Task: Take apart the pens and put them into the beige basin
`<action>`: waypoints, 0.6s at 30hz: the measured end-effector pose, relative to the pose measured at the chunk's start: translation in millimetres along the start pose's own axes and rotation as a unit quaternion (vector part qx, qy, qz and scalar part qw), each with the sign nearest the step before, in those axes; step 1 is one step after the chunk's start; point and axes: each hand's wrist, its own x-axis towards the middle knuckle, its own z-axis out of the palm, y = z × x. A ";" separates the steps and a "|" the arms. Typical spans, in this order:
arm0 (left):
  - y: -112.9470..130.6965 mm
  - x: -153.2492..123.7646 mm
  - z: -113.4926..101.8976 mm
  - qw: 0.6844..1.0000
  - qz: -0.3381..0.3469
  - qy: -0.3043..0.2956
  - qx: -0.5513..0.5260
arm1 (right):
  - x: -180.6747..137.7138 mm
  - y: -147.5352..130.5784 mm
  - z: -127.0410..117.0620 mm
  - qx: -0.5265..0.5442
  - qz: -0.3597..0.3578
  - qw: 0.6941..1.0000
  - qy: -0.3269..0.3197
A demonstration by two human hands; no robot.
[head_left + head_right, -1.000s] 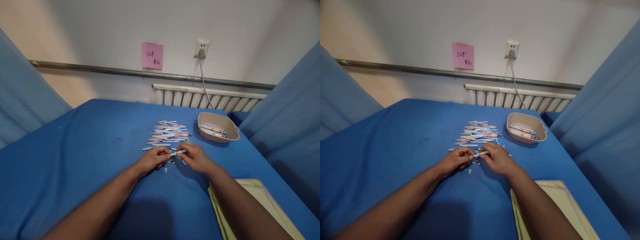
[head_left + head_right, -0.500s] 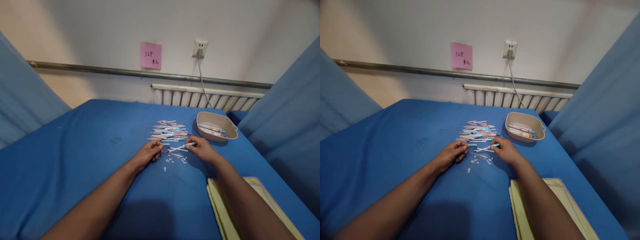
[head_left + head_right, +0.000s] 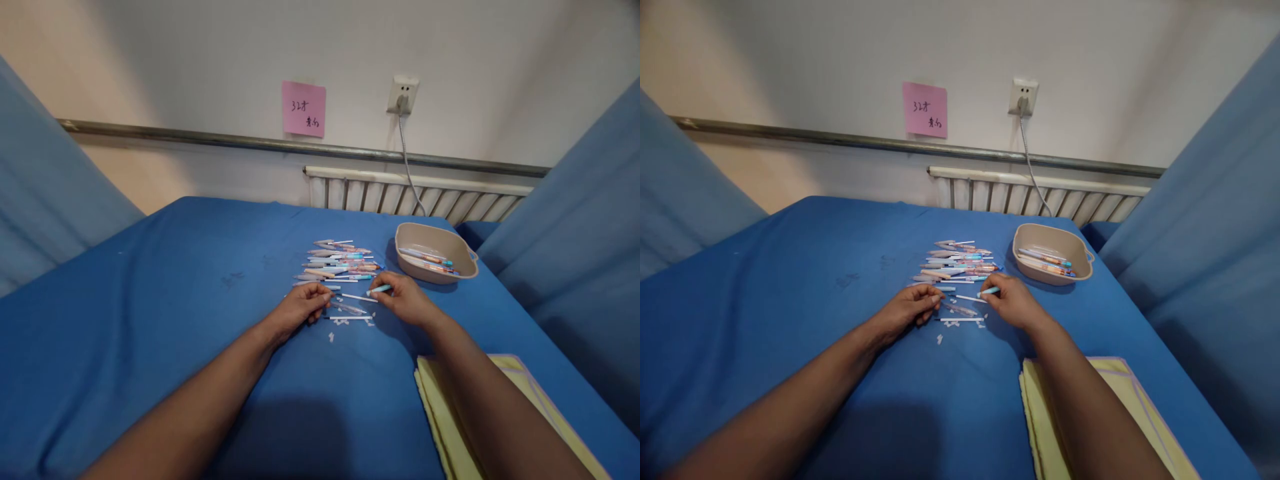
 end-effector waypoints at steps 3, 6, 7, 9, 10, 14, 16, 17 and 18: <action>0.2 0.7 -0.7 1.000 -0.001 0.008 0.004 | -1.5 0.4 7.1 -0.108 -0.029 0.992 -0.057; 1.7 0.3 -0.1 1.000 -0.005 0.007 0.009 | -3.1 -2.3 11.4 -0.168 -0.032 0.980 -0.101; 2.3 0.0 0.4 1.000 -0.006 0.009 0.007 | -3.5 -4.9 12.0 -0.176 -0.030 0.979 -0.103; 3.5 -0.7 1.6 1.000 -0.006 0.011 -0.001 | -4.1 -13.3 12.9 -0.180 -0.033 0.979 -0.094; 4.1 -1.0 2.2 1.000 -0.005 0.013 -0.007 | -4.3 -18.8 13.9 -0.178 -0.041 0.979 -0.094; 5.8 -2.0 2.4 1.000 -0.001 0.019 -0.020 | -5.8 -41.4 23.3 -0.201 -0.089 0.963 -0.154; 6.3 -2.4 1.0 1.000 0.000 0.020 -0.017 | -6.7 -47.7 28.2 -0.237 -0.103 0.950 -0.175; 6.5 -2.5 0.0 1.000 0.000 0.020 -0.014 | -7.3 -48.7 29.4 -0.247 -0.105 0.947 -0.178; 6.8 -2.5 -1.1 1.000 0.000 0.022 -0.012 | -7.8 -48.3 29.5 -0.243 -0.103 0.948 -0.177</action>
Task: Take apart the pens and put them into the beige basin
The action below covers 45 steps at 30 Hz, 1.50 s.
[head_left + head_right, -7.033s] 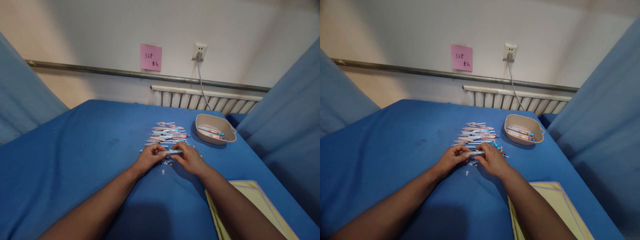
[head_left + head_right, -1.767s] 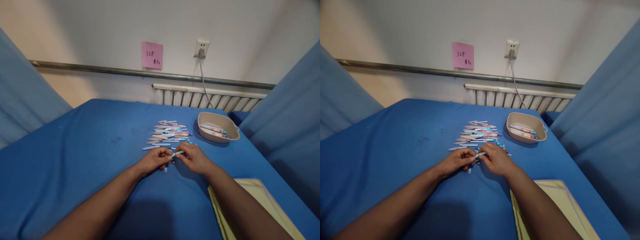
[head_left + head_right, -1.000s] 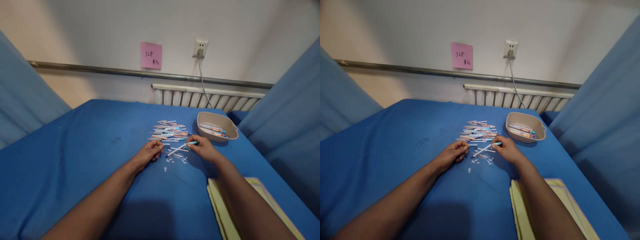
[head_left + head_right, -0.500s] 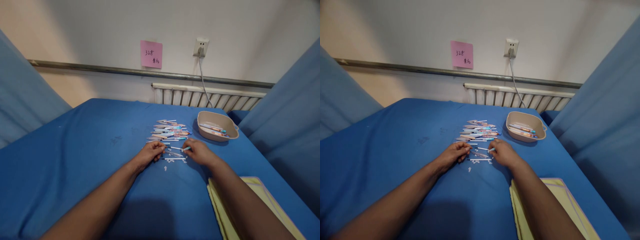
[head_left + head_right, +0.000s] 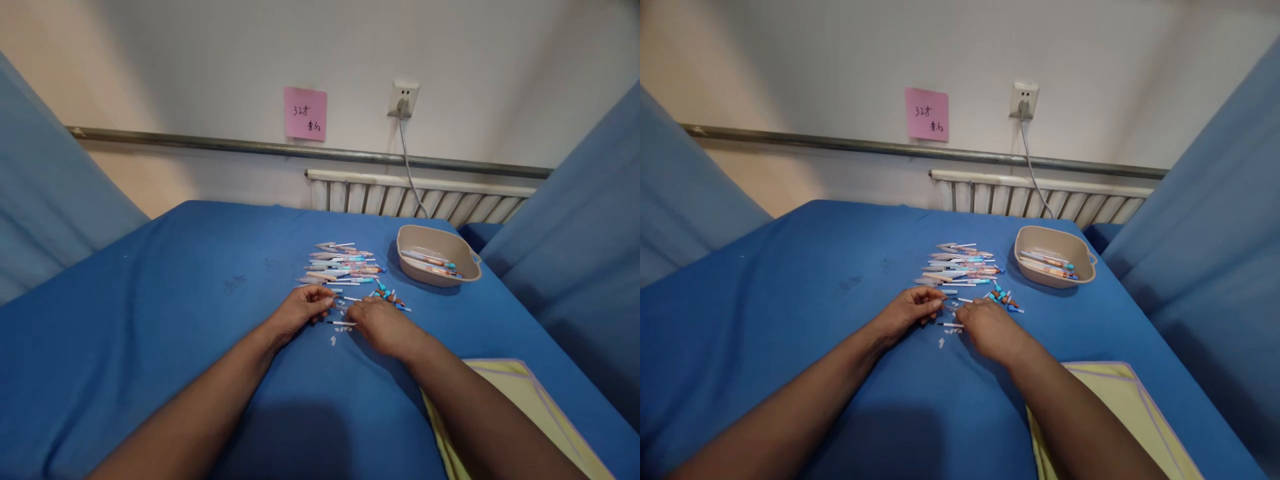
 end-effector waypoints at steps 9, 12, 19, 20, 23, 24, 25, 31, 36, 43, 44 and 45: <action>2.3 -0.1 -2.3 1.000 0.012 0.005 0.016 | -8.6 26.9 -9.5 0.222 0.040 0.951 0.213; 1.7 -1.0 0.4 0.999 0.013 0.002 0.032 | -6.9 27.3 -9.1 0.230 0.028 0.943 0.239; 1.5 -2.7 3.9 0.997 0.039 -0.009 0.072 | -7.5 29.7 -8.7 0.222 0.021 0.948 0.228; 1.3 -2.9 4.4 0.995 0.046 -0.012 0.083 | -7.4 29.6 -8.2 0.218 0.019 0.951 0.221; 0.6 -3.9 7.9 0.990 0.069 -0.027 0.119 | -5.4 25.0 -4.5 0.207 0.022 0.956 0.206; 0.1 -4.5 9.8 0.989 0.073 -0.036 0.125 | -4.2 21.4 -2.9 0.208 0.026 0.956 0.204; -0.5 -5.3 11.9 0.988 0.073 -0.046 0.126 | -3.0 16.9 -1.3 0.212 0.030 0.955 0.203; -5.9 -10.4 23.0 0.990 0.059 -0.108 0.063 | 0.3 -14.5 1.5 0.312 -0.002 0.935 0.170; -4.7 -9.0 20.0 0.992 0.047 -0.119 0.023 | 2.4 -2.4 4.8 0.441 0.019 0.873 0.208; -0.6 -3.0 7.0 0.995 0.018 -0.036 -0.087 | 7.1 23.7 16.2 0.215 0.136 0.947 0.194; -0.4 -2.5 5.6 0.994 0.016 -0.027 -0.101 | 6.8 21.1 16.6 0.164 0.125 0.965 0.161; -0.4 -1.9 4.5 0.993 0.014 -0.019 -0.112 | 6.4 17.7 16.7 0.120 0.115 0.977 0.133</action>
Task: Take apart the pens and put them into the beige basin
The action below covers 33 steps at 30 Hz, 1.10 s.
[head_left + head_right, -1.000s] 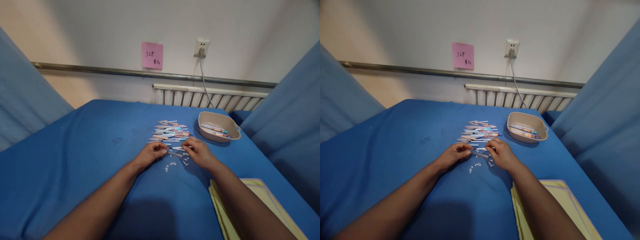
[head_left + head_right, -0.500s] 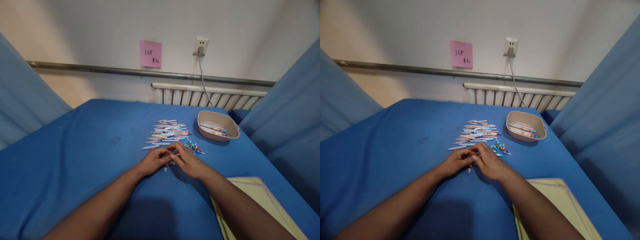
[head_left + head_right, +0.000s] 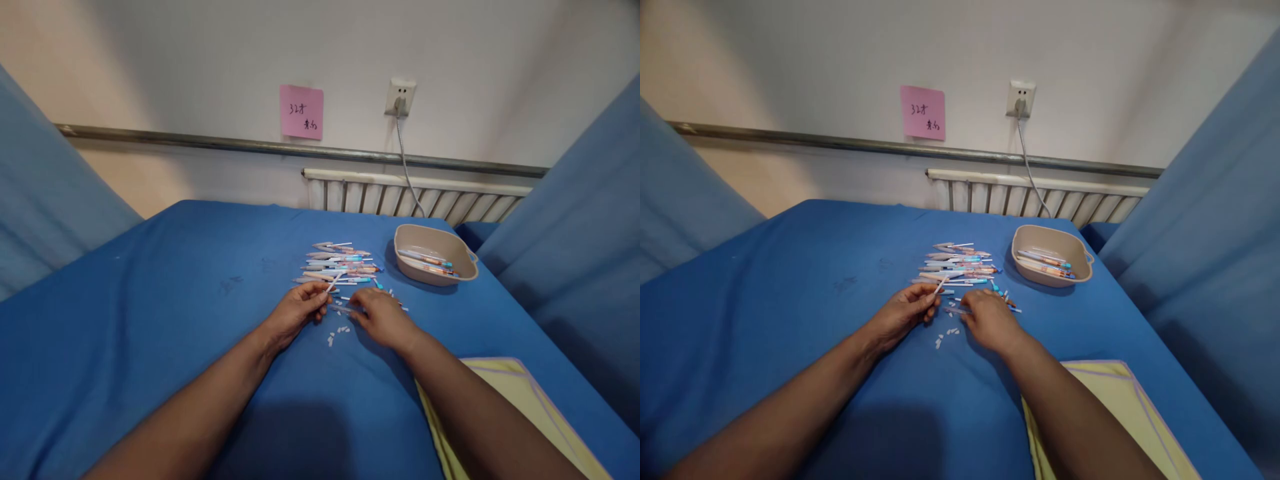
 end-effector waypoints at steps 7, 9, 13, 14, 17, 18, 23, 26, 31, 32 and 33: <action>-1.8 3.8 -5.6 0.999 -0.002 0.033 0.018 | -2.3 -5.8 -0.7 -0.043 -0.026 0.999 -0.021; -2.3 4.6 -6.1 0.998 0.002 0.041 0.039 | -0.2 1.7 -5.9 0.033 0.004 0.999 0.033; -3.0 4.5 -3.5 0.994 0.015 0.043 0.100 | 3.4 17.6 -19.7 0.248 0.081 0.955 0.140; -3.3 4.1 -2.4 0.992 0.018 0.038 0.118 | 3.9 20.3 -22.4 0.292 0.096 0.939 0.153; -4.4 2.5 1.1 0.987 0.027 0.021 0.157 | 4.3 24.1 -25.7 0.359 0.115 0.911 0.166; -4.6 2.1 2.0 0.985 0.030 0.017 0.167 | 4.3 24.3 -25.3 0.365 0.112 0.910 0.163; -4.1 1.0 3.5 0.979 0.044 0.000 0.198 | 3.9 24.0 -20.0 0.347 0.088 0.922 0.146; -4.2 1.0 2.8 0.976 0.053 -0.010 0.212 | 3.1 24.3 -19.8 0.324 0.086 0.931 0.147; -4.5 -0.5 2.8 0.965 0.060 -0.010 0.254 | 0.3 23.2 -23.7 0.275 0.076 0.948 0.145; -4.1 -1.0 3.2 0.963 0.061 -0.010 0.263 | -0.2 22.9 -24.5 0.269 0.075 0.950 0.143; -3.6 -1.5 3.7 0.961 0.063 -0.011 0.270 | -0.5 22.5 -25.1 0.265 0.075 0.951 0.141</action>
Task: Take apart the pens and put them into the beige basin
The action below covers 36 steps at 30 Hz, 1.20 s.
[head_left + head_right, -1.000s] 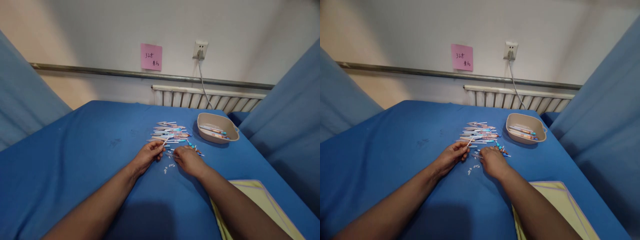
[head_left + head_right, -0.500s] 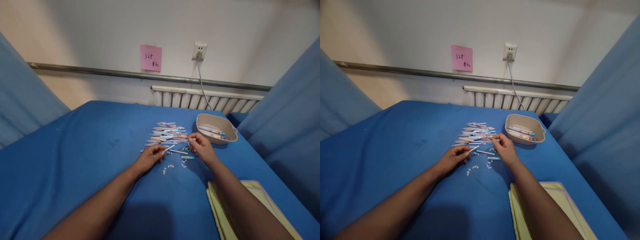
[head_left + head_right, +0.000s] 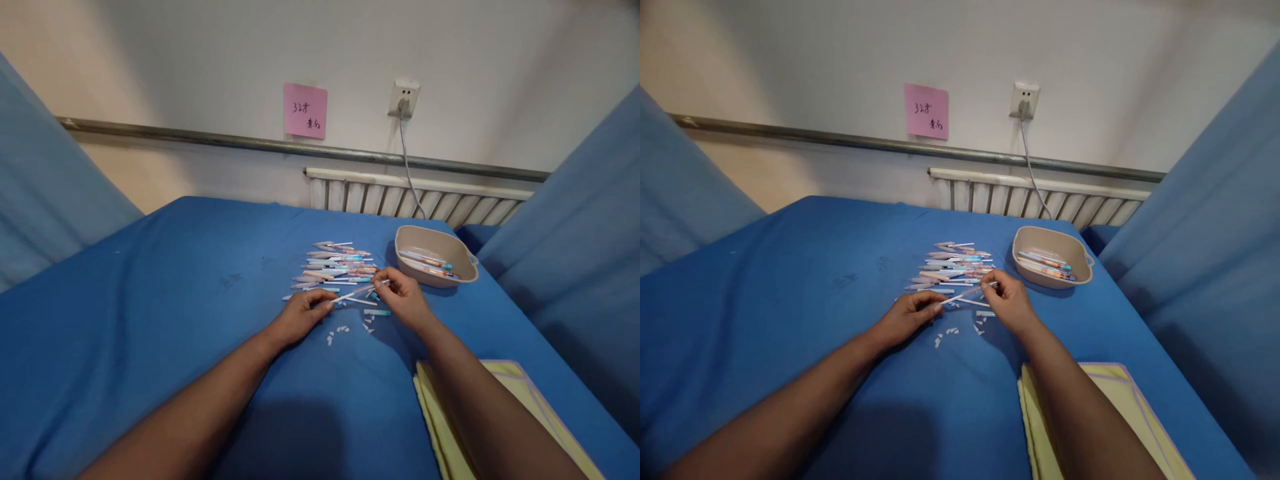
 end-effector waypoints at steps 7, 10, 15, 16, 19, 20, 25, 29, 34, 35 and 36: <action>2.9 -0.9 0.5 1.000 0.011 -0.004 0.020 | -1.2 -2.9 0.9 -0.013 -0.004 1.000 0.007; 1.4 -0.7 0.5 1.000 0.016 -0.007 0.020 | -1.8 -2.7 4.2 -0.020 -0.002 1.000 0.010; -1.4 -1.0 1.9 0.999 0.023 -0.024 0.029 | -5.5 -3.2 16.8 -0.021 -0.013 0.999 -0.039; -1.8 -1.2 2.4 0.999 0.027 -0.024 0.033 | -6.6 -4.1 19.6 -0.024 -0.024 0.998 -0.056; -1.8 -2.1 3.6 0.999 0.040 -0.008 0.036 | -9.6 -7.9 25.3 -0.053 -0.066 0.992 -0.091; -1.2 -2.5 3.8 0.998 0.044 -0.003 0.035 | -10.3 -9.1 26.0 -0.063 -0.078 0.990 -0.098; 5.0 -4.4 4.3 0.999 0.039 0.002 0.032 | -11.5 -10.1 23.5 -0.097 -0.112 0.983 -0.109; 6.3 -4.8 5.5 1.000 0.019 0.000 0.005 | -11.1 -6.1 22.0 -0.115 -0.132 0.978 -0.110; 1.9 -4.2 6.5 1.000 0.013 -0.008 -0.026 | -10.6 -4.0 22.4 -0.116 -0.135 0.979 -0.103; 1.3 -4.2 6.4 1.000 0.013 -0.009 -0.026 | -10.6 -4.1 22.1 -0.119 -0.134 0.979 -0.102; 1.1 -4.3 6.3 1.000 0.014 -0.012 -0.023 | -10.7 -4.4 21.7 -0.122 -0.135 0.978 -0.102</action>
